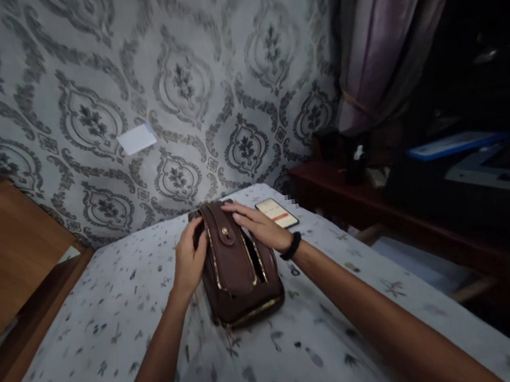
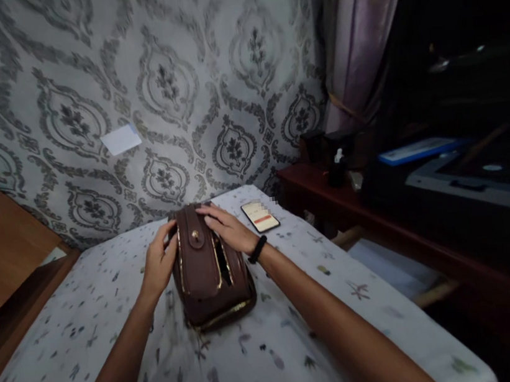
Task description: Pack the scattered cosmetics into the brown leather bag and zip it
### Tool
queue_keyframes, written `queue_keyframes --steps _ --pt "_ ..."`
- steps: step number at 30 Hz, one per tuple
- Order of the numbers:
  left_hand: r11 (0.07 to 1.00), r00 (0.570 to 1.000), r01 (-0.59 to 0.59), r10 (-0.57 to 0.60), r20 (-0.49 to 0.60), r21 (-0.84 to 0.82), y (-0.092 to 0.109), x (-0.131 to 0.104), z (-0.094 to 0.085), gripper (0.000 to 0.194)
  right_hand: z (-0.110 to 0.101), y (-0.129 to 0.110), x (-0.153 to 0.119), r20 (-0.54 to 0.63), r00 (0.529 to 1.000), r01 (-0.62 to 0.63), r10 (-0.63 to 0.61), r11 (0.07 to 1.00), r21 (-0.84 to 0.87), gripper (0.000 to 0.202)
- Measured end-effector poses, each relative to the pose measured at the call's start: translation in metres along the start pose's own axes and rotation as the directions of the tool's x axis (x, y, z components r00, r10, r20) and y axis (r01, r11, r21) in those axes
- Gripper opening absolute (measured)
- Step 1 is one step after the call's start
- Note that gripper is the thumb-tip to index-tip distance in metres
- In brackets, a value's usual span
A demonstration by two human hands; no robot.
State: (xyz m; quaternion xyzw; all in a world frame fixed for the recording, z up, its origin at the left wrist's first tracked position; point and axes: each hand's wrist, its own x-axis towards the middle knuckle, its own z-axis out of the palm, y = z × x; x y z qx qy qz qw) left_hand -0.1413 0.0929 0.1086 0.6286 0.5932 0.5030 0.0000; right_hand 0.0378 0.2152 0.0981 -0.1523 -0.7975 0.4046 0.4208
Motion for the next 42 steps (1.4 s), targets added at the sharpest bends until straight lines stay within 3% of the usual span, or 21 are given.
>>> queue_keyframes --steps 3,6,11,17,24,26,29,32,35,38,42 --pt "1.000 0.999 -0.011 0.012 -0.053 0.017 0.016 -0.015 -0.004 0.035 0.001 -0.001 -0.001 -0.049 0.999 0.018 -0.017 1.000 0.017 0.061" --pt "0.989 0.992 -0.047 0.063 -0.112 0.139 0.038 -0.031 -0.009 0.026 0.002 -0.005 -0.004 -0.110 0.993 0.029 -0.030 1.000 -0.008 0.054" --pt "0.984 0.999 -0.036 0.039 -0.018 0.172 0.063 -0.039 -0.013 0.019 0.006 -0.019 -0.020 -0.230 0.968 0.074 -0.098 0.991 -0.110 0.040" --pt "0.947 0.971 -0.199 0.157 0.180 0.251 0.067 -0.038 -0.020 0.030 0.008 -0.023 -0.041 -0.263 0.961 0.057 -0.086 0.992 -0.116 0.033" --pt "0.946 0.979 -0.195 0.171 0.115 0.259 0.058 -0.007 -0.012 0.030 0.010 -0.023 -0.041 -0.297 0.949 0.052 -0.101 0.984 -0.168 0.033" --pt "0.937 0.970 -0.224 0.187 0.155 0.269 0.058 0.006 -0.008 0.035 0.011 -0.022 -0.042 -0.313 0.943 0.056 -0.115 0.980 -0.190 0.033" --pt "0.915 0.918 -0.284 0.174 0.356 0.285 0.061 0.019 -0.010 0.051 0.011 -0.021 -0.043 -0.340 0.928 0.074 -0.151 0.971 -0.228 0.032" --pt "0.907 0.809 -0.336 0.140 0.570 0.254 0.059 0.023 -0.019 0.066 0.011 -0.019 -0.043 -0.352 0.920 0.088 -0.175 0.965 -0.248 0.031" --pt "0.911 0.746 -0.348 0.125 0.654 0.222 0.054 0.023 -0.026 0.078 0.010 -0.018 -0.043 -0.356 0.917 0.096 -0.181 0.965 -0.243 0.032" --pt "0.924 0.799 -0.311 0.127 0.588 0.224 0.049 0.019 -0.023 0.075 0.011 -0.018 -0.043 -0.363 0.915 0.096 -0.176 0.969 -0.228 0.033" --pt "0.967 0.918 -0.242 0.201 0.342 0.078 0.042 0.012 -0.010 0.059 0.011 -0.017 -0.044 -0.357 0.919 0.095 -0.166 0.974 -0.208 0.033"
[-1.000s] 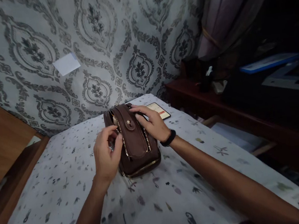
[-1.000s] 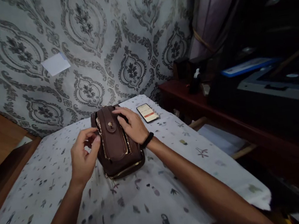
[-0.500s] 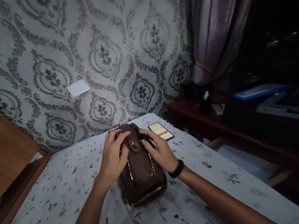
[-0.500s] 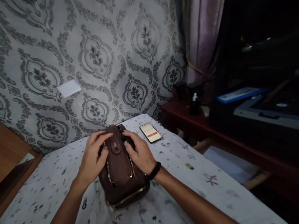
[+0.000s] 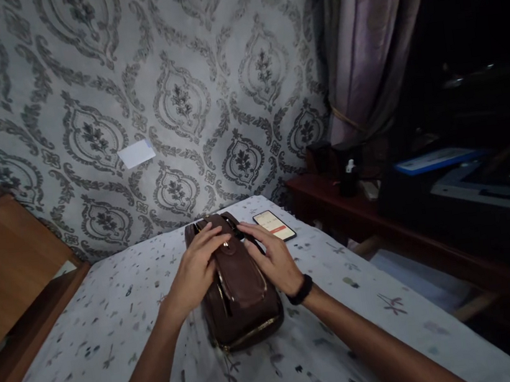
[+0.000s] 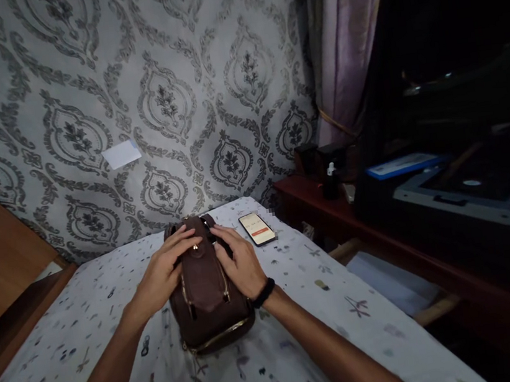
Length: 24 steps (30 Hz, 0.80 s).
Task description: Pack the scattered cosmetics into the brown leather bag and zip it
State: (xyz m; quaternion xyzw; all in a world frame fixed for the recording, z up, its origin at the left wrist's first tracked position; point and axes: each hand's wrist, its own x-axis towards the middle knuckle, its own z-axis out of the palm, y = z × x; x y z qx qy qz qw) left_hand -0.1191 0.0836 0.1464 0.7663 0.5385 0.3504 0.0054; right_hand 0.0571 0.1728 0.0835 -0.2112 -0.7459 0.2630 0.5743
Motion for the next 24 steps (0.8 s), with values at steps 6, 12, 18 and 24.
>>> queue_keyframes --steps 6,12,18,24 --pt "0.922 0.903 0.138 -0.267 -0.336 -0.360 0.005 -0.004 0.020 0.037 0.000 0.000 -0.002 0.064 0.998 -0.002 0.001 1.000 0.021 0.036" --pt "0.896 0.867 0.123 -0.306 -0.393 -0.426 0.012 -0.001 0.030 0.038 0.007 -0.009 -0.004 0.216 0.966 0.143 -0.138 0.990 -0.005 0.044" --pt "0.889 0.875 0.083 -0.281 -0.393 -0.451 0.007 -0.001 0.032 0.037 -0.001 -0.022 0.009 0.321 0.946 0.114 -0.039 0.969 -0.219 0.036" --pt "0.881 0.866 0.067 -0.284 -0.411 -0.468 0.004 0.000 0.035 0.035 0.002 -0.048 0.042 0.544 0.816 0.183 0.195 0.806 -0.563 0.037"
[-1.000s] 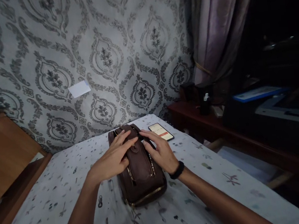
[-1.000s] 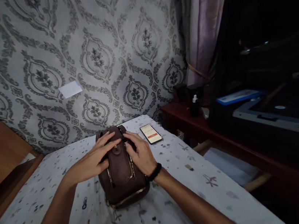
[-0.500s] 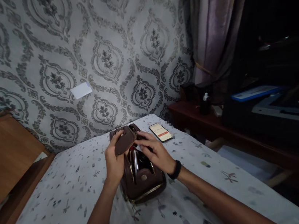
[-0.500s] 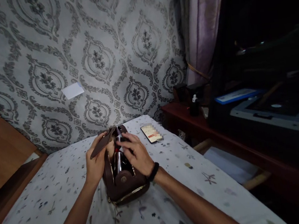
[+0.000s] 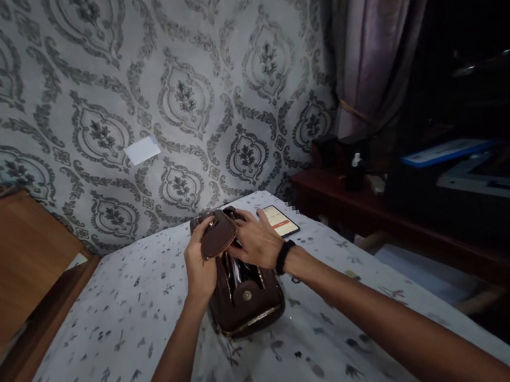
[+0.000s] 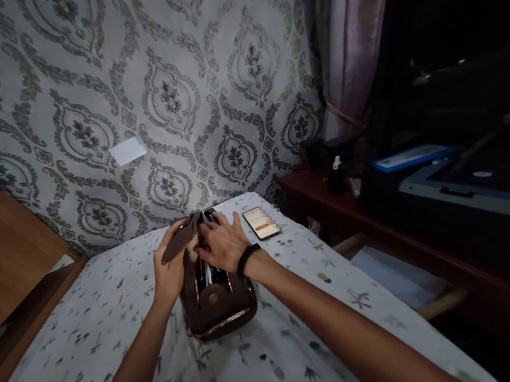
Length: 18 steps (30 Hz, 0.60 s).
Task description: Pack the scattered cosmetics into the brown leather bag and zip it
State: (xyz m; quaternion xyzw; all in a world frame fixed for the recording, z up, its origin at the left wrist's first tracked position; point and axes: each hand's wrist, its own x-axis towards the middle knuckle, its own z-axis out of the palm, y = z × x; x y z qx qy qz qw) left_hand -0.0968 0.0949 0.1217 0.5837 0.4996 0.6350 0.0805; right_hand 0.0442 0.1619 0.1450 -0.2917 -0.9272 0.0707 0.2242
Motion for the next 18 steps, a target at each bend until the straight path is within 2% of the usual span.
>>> queue_keyframes --steps 3,6,10,12,13,15,18 --pt "1.000 1.000 0.016 -0.016 -0.016 -0.022 0.002 0.000 0.002 0.035 -0.001 0.002 0.010 0.026 1.000 -0.019 0.018 0.999 0.044 0.037" --pt "1.000 1.000 0.003 -0.003 -0.027 -0.018 0.005 -0.001 0.003 0.034 0.005 0.014 0.014 -0.110 0.993 -0.019 0.051 0.962 0.272 0.037" --pt "1.000 0.999 -0.012 0.012 -0.043 0.000 0.006 -0.002 0.005 0.033 0.012 0.026 0.009 -0.288 0.957 0.175 0.026 0.741 0.648 0.026" --pt "1.000 0.999 -0.021 0.020 -0.047 -0.004 0.006 -0.002 0.005 0.033 0.013 0.025 0.005 -0.316 0.948 0.250 -0.015 0.649 0.718 0.025" --pt "1.000 0.999 -0.024 0.023 -0.046 -0.005 0.006 -0.002 0.006 0.033 0.013 0.024 0.003 -0.324 0.946 0.269 -0.029 0.632 0.727 0.024" --pt "1.000 0.999 -0.025 0.025 -0.037 0.005 0.005 -0.001 0.006 0.033 0.014 0.020 0.000 -0.344 0.938 0.286 -0.039 0.650 0.704 0.021" --pt "0.998 0.999 -0.028 0.030 -0.021 0.054 0.005 0.000 0.006 0.034 0.019 0.016 -0.001 -0.366 0.926 0.312 -0.095 0.737 0.599 0.019"
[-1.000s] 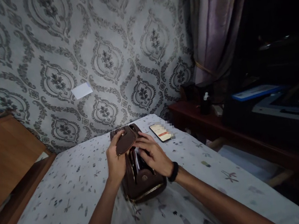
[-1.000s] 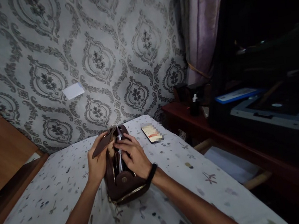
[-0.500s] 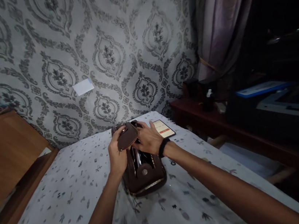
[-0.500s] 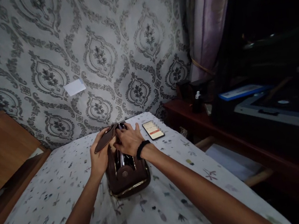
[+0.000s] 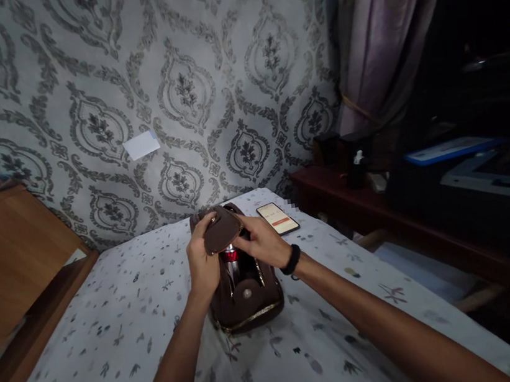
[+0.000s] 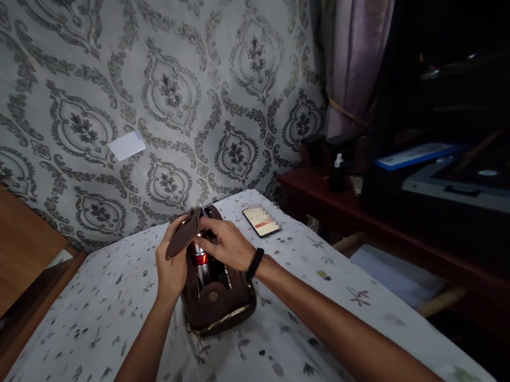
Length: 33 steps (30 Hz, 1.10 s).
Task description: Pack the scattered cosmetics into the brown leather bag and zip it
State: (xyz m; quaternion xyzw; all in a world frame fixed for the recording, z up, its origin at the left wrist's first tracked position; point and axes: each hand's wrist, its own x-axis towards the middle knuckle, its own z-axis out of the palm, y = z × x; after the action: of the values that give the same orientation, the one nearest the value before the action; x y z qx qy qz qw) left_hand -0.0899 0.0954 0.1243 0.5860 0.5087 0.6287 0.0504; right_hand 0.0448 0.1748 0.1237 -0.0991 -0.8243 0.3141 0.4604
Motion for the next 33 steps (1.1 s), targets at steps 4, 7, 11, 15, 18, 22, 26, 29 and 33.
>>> queue_keyframes --steps 4,7,11,15,18,22,26,29,33 --pt "0.998 1.000 -0.027 0.027 -0.001 0.057 0.001 0.000 0.001 0.034 0.012 0.004 0.002 0.064 0.992 0.117 -0.108 0.977 -0.181 0.029" --pt "0.998 0.999 -0.030 0.031 -0.030 0.058 0.001 -0.001 0.002 0.036 0.021 0.006 0.007 0.091 0.991 0.123 -0.103 0.959 -0.255 0.028" --pt "1.000 0.999 -0.026 0.026 -0.045 -0.005 -0.001 -0.002 0.002 0.036 0.027 0.004 0.008 -0.029 0.998 0.053 -0.059 0.983 -0.175 0.020" --pt "0.997 0.996 -0.008 0.002 -0.085 -0.079 -0.004 -0.003 0.004 0.036 0.035 0.006 0.005 -0.314 0.948 -0.080 0.056 0.995 -0.064 0.019" --pt "0.992 0.993 0.005 -0.019 -0.114 -0.127 -0.005 -0.004 0.006 0.038 0.044 0.014 0.003 -0.441 0.881 -0.202 0.172 0.979 -0.021 0.029" --pt "0.988 0.989 0.024 -0.046 -0.142 -0.150 -0.004 -0.003 0.008 0.039 0.045 0.030 0.008 -0.408 0.876 -0.252 0.259 0.965 0.070 0.045" --pt "0.995 0.987 0.021 -0.035 -0.154 -0.093 -0.005 -0.002 0.007 0.041 0.030 0.044 0.017 -0.274 0.893 -0.332 0.358 0.933 0.137 0.051" --pt "0.996 0.992 0.031 -0.041 -0.123 -0.083 -0.006 -0.001 0.005 0.040 0.022 0.049 0.022 -0.219 0.901 -0.350 0.375 0.925 0.147 0.050" --pt "0.996 0.996 0.023 -0.030 -0.084 -0.080 -0.005 0.002 0.002 0.037 0.022 0.050 0.023 -0.155 0.927 -0.317 0.342 0.934 0.165 0.046"
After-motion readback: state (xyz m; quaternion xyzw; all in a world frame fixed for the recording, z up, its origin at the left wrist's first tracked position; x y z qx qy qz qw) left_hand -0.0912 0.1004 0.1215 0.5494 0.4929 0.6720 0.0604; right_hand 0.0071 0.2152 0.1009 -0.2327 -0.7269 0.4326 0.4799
